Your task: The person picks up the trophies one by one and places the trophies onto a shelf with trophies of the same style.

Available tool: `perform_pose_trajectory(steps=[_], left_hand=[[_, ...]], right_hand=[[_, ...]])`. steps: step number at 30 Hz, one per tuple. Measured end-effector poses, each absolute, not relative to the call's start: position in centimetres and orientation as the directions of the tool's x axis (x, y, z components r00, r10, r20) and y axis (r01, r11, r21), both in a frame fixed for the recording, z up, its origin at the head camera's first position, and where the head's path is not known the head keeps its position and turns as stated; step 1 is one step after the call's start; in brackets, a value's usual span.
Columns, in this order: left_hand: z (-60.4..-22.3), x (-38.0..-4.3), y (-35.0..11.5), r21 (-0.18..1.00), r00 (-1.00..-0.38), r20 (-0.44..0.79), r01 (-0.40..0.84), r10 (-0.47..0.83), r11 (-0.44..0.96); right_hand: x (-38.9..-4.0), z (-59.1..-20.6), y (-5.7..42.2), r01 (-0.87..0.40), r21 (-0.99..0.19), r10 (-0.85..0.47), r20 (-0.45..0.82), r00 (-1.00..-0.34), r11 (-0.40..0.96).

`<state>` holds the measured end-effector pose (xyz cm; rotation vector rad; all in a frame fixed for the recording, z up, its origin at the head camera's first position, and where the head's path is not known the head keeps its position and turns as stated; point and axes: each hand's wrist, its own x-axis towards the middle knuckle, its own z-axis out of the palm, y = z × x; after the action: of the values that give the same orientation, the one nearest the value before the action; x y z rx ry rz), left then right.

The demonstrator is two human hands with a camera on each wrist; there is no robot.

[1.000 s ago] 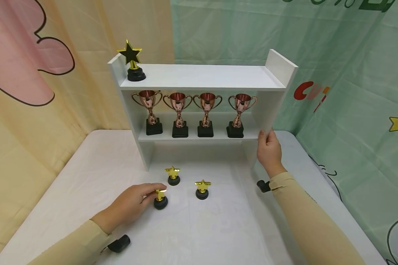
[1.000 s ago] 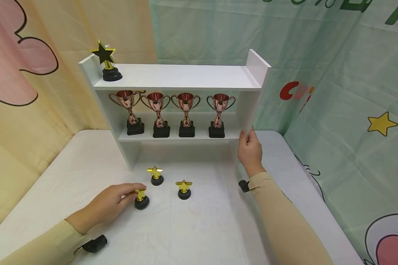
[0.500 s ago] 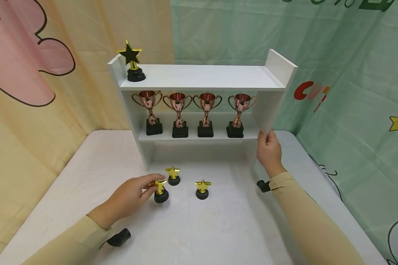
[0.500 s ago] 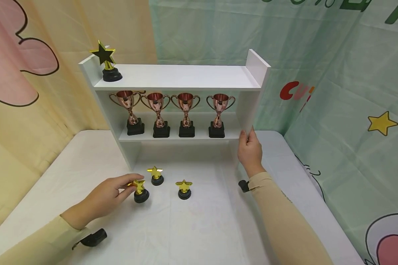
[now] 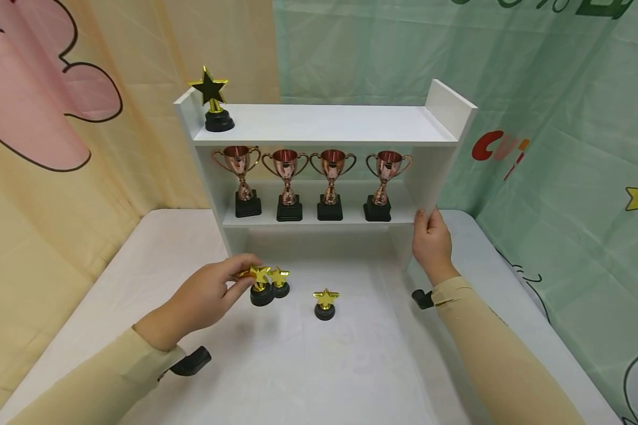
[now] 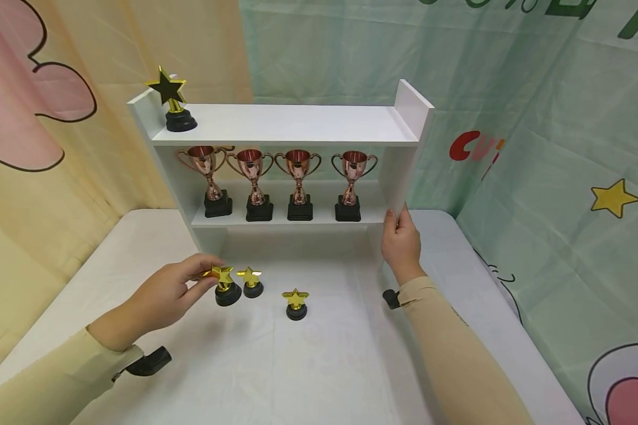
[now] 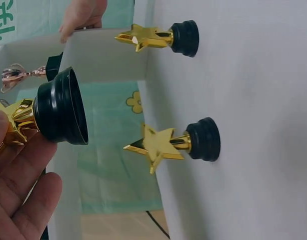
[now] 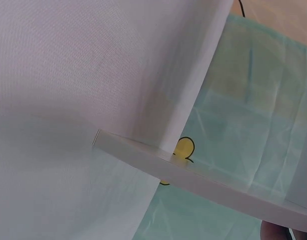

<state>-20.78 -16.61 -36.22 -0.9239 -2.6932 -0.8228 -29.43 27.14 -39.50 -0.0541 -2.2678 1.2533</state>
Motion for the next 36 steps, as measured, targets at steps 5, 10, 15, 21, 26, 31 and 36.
perform_pose_trajectory(steps=[5, 10, 15, 21, 26, 31, 36], left_hand=[[-34.4, -21.2, -16.3, 0.426, -0.745, 0.408, 0.667, 0.528, 0.612], [-32.6, -21.7, -16.0, 0.407, -0.704, 0.474, 0.708, 0.528, 0.578], [-30.6, -22.0, -15.5, 0.405, -0.688, 0.516, 0.721, 0.51, 0.562], [-28.4, -22.6, -14.6, 0.392, -0.661, 0.555, 0.743, 0.505, 0.542], [-26.7, -23.1, -14.2, 0.359, -0.637, 0.593, 0.756, 0.492, 0.547], [-25.2, -23.8, -14.0, 0.33, -0.611, 0.628, 0.769, 0.481, 0.547], [-23.7, -24.4, -13.8, 0.307, -0.581, 0.668, 0.784, 0.465, 0.539]], right_hand=[[-29.3, -39.5, 27.1, -0.212, -0.797, 0.288, 0.432, -0.855, 0.565], [-29.3, -39.4, 27.1, -0.213, -0.8, 0.284, 0.427, -0.858, 0.561], [-29.3, -39.4, 27.0, -0.214, -0.798, 0.282, 0.429, -0.858, 0.564], [-29.3, -39.3, 27.2, -0.219, -0.8, 0.281, 0.43, -0.858, 0.559], [-29.2, -39.3, 27.1, -0.213, -0.804, 0.276, 0.42, -0.864, 0.555], [-29.1, -39.3, 27.0, -0.206, -0.804, 0.282, 0.417, -0.864, 0.558], [-29.1, -39.2, 26.9, -0.201, -0.802, 0.288, 0.418, -0.861, 0.563]])
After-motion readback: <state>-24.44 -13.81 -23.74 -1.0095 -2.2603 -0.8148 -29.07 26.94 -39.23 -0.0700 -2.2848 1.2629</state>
